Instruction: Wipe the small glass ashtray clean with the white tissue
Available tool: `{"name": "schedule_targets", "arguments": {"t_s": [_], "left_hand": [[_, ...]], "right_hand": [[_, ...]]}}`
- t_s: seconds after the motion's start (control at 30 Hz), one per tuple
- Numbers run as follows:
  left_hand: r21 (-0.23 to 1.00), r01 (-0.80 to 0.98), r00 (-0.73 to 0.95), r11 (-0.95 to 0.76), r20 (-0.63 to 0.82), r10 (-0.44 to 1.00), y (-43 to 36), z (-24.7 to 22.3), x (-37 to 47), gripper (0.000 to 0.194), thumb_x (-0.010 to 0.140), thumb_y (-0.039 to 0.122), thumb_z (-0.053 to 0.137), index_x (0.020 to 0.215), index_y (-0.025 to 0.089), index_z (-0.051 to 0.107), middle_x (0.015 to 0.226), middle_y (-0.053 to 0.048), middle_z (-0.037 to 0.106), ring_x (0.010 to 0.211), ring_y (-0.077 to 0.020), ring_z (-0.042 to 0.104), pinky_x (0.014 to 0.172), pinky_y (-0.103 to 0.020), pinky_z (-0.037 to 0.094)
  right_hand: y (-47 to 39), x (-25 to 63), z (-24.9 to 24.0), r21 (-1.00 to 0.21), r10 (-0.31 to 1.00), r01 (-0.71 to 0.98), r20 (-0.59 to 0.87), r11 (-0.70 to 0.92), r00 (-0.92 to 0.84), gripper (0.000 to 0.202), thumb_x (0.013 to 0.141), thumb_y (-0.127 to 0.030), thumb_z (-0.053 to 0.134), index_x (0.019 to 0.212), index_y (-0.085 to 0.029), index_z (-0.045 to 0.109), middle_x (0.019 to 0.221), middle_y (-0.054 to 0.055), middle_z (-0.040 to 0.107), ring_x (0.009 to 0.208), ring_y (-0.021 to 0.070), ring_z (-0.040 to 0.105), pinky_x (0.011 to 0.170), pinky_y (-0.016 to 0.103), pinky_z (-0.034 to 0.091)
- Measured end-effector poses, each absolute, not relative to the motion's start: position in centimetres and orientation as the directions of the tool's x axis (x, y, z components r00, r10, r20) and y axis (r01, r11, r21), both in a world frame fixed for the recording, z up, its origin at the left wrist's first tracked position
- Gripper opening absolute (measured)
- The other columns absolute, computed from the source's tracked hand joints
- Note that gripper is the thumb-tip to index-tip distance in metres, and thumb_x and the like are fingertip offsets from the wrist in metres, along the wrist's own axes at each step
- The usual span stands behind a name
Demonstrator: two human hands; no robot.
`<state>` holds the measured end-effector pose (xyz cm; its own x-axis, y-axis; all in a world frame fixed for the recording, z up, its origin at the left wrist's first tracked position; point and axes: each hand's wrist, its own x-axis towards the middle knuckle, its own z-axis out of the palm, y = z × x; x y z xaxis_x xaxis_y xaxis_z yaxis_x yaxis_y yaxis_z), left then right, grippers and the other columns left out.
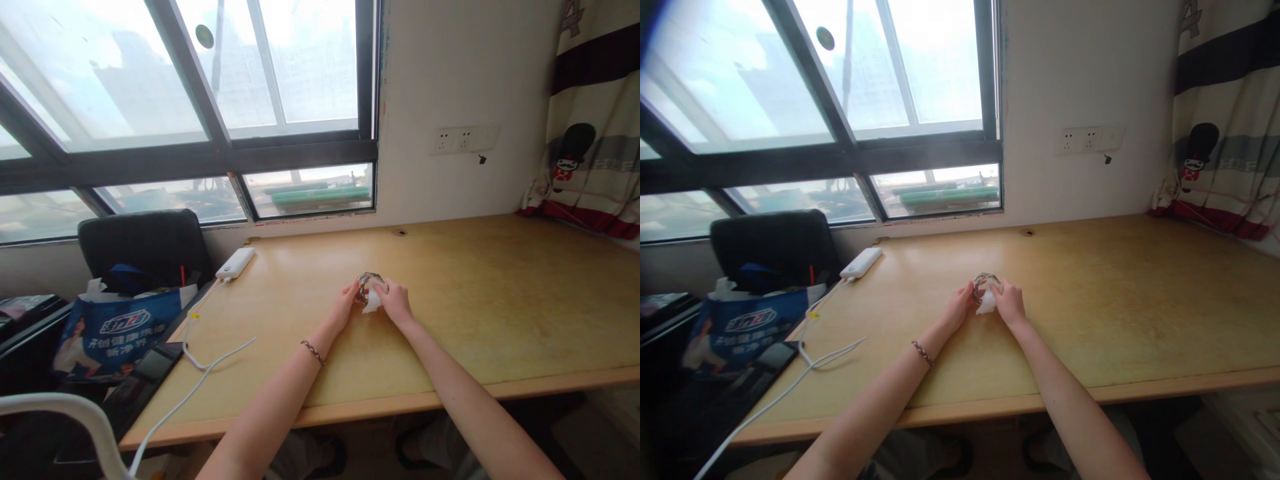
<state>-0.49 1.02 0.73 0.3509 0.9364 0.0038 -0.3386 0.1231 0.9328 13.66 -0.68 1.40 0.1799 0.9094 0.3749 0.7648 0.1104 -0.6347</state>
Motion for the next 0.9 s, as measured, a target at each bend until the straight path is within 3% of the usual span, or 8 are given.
{"name": "schedule_targets", "arguments": {"t_s": [0.1, 0.3, 0.53, 0.7, 0.9], "left_hand": [[0.935, -0.329, 0.349, 0.132, -0.009, 0.937, 1.06, 0.62, -0.46, 0.059, 0.066, 0.055, 0.055, 0.101, 0.007, 0.06, 0.083, -0.014, 0.066, 0.075, -0.0217, 0.061, 0.072, -0.033, 0.045], [0.936, -0.333, 0.335, 0.113, 0.005, 0.942, 1.15, 0.46, -0.54, 0.06, 0.068, 0.059, 0.049, 0.097, 0.007, 0.061, 0.074, -0.012, 0.067, 0.072, -0.0223, 0.062, 0.069, -0.033, 0.045], [0.973, -0.22, 0.262, 0.064, -0.005, 0.965, 1.42, -0.13, -0.66, 0.06, 0.07, 0.061, 0.043, 0.087, 0.007, 0.063, 0.062, -0.01, 0.064, 0.055, -0.0183, 0.059, 0.058, -0.03, 0.045], [0.985, -0.17, 0.289, -0.018, 0.067, 0.955, 1.14, 0.16, -0.22, 0.067, 0.073, 0.064, 0.033, 0.093, 0.008, 0.062, 0.081, -0.011, 0.066, 0.076, -0.0212, 0.06, 0.073, -0.032, 0.045], [0.977, -0.211, 0.452, -0.044, 0.137, 0.881, 0.52, 0.82, -0.01, 0.055, 0.073, 0.052, 0.048, 0.11, 0.012, 0.055, 0.101, -0.009, 0.061, 0.093, -0.0236, 0.055, 0.083, -0.033, 0.04]], "right_hand": [[-0.56, 13.69, 1.23, -0.635, 0.903, 0.766, 0.381, 0.099, 0.198, 0.026, 0.077, -0.039, 0.047, 0.072, -0.016, 0.059, 0.061, 0.004, 0.061, 0.053, 0.013, 0.051, 0.05, 0.021, 0.03], [-0.79, 13.59, 1.35, -0.596, 0.877, 0.796, 0.435, 0.11, 0.204, 0.041, 0.081, -0.047, 0.037, 0.06, -0.016, 0.055, 0.054, 0.005, 0.058, 0.048, 0.0118, 0.047, 0.048, 0.022, 0.027], [-0.63, 13.6, 1.05, -0.573, 0.886, 0.807, 0.438, 0.146, 0.151, 0.03, 0.076, -0.043, 0.048, 0.06, -0.018, 0.053, 0.053, 0.001, 0.056, 0.047, 0.0105, 0.044, 0.047, 0.021, 0.026], [-0.32, 13.66, 0.94, -0.601, 0.88, 0.793, 0.425, 0.1, 0.211, 0.038, 0.081, -0.044, 0.039, 0.059, -0.016, 0.054, 0.054, 0.005, 0.058, 0.049, 0.0127, 0.048, 0.048, 0.023, 0.028], [-0.33, 13.78, 0.96, -0.791, 0.926, 0.609, 0.274, 0.064, 0.258, 0.053, 0.083, -0.049, 0.026, 0.054, -0.016, 0.056, 0.04, 0.004, 0.054, 0.044, 0.014, 0.051, 0.045, 0.022, 0.032]]}}
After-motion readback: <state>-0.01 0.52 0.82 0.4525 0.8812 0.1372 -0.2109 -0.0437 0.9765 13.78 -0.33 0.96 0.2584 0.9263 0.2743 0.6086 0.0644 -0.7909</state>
